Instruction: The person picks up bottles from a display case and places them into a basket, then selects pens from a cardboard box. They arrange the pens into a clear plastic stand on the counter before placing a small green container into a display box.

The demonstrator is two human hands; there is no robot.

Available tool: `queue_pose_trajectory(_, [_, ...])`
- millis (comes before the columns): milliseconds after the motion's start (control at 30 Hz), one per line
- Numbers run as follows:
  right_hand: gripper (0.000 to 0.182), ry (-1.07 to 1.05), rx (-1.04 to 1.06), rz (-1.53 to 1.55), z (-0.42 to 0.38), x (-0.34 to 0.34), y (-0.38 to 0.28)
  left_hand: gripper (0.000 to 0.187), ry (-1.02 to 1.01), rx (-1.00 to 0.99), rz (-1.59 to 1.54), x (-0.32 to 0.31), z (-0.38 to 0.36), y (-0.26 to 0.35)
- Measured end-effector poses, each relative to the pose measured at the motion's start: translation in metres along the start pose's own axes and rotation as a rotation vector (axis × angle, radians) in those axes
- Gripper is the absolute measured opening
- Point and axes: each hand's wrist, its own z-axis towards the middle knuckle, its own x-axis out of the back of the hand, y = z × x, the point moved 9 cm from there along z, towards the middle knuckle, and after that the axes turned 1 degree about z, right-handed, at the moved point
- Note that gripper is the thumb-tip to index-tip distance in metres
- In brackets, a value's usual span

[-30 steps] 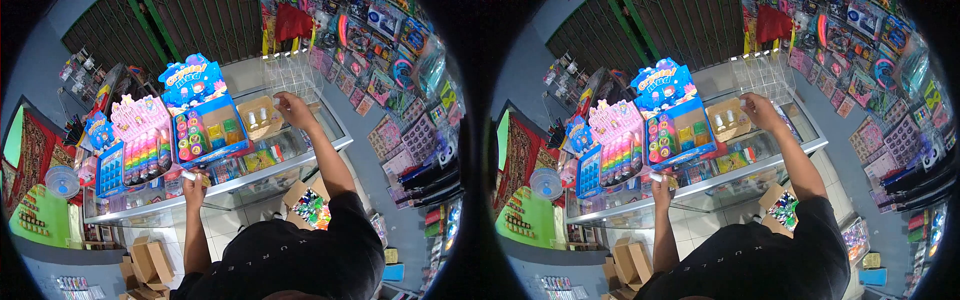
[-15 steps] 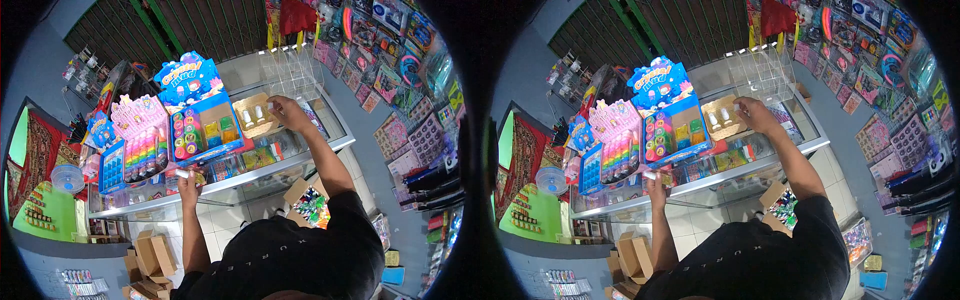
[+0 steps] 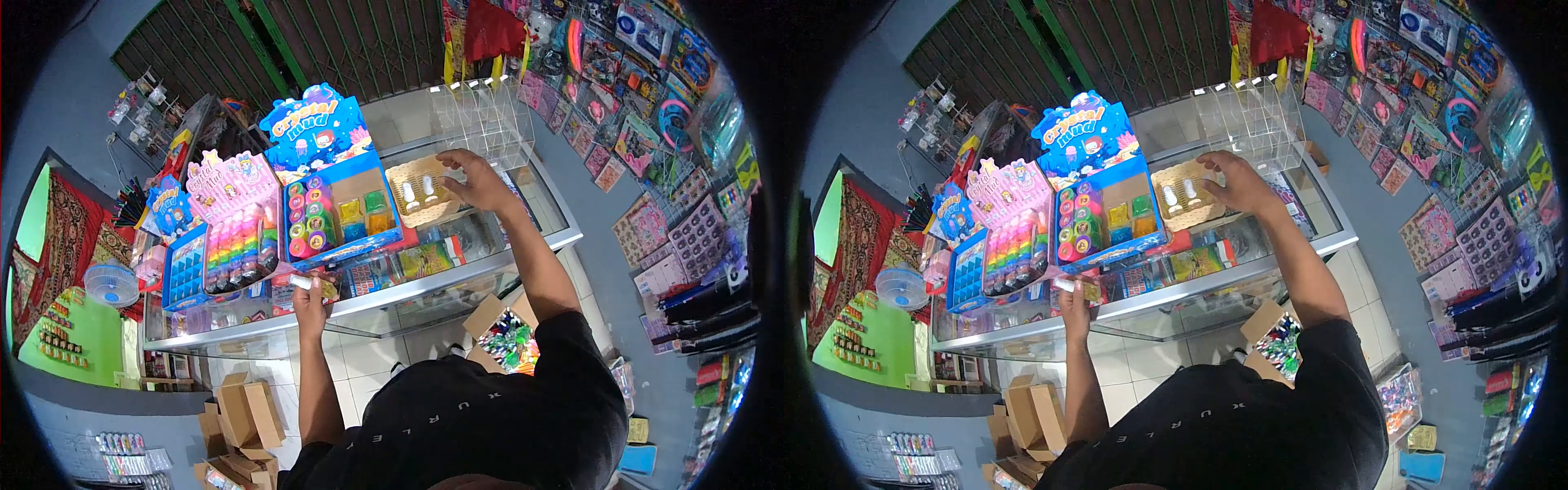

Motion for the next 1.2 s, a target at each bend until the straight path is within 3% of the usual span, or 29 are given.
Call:
queue_pose_trajectory(300, [0.031,-0.186,0.195,-0.116,0.016,-0.029,-0.017,0.021,0.000,0.023,-0.049,0.000,0.000,-0.004])
queue_pose_trajectory(400, [0.025,-0.249,0.106,-0.183,0.017,-0.034,-0.017,0.021,-0.011,0.011,-0.051,0.002,0.001,-0.007])
queue_pose_trajectory(600, [0.020,-0.227,0.155,-0.204,0.020,-0.039,-0.016,0.020,-0.023,0.030,-0.077,0.003,0.001,-0.010])
queue_pose_trajectory(1200, [0.023,-0.229,0.087,-0.148,0.016,-0.040,-0.013,0.017,-0.051,0.030,-0.153,0.005,0.001,-0.011])
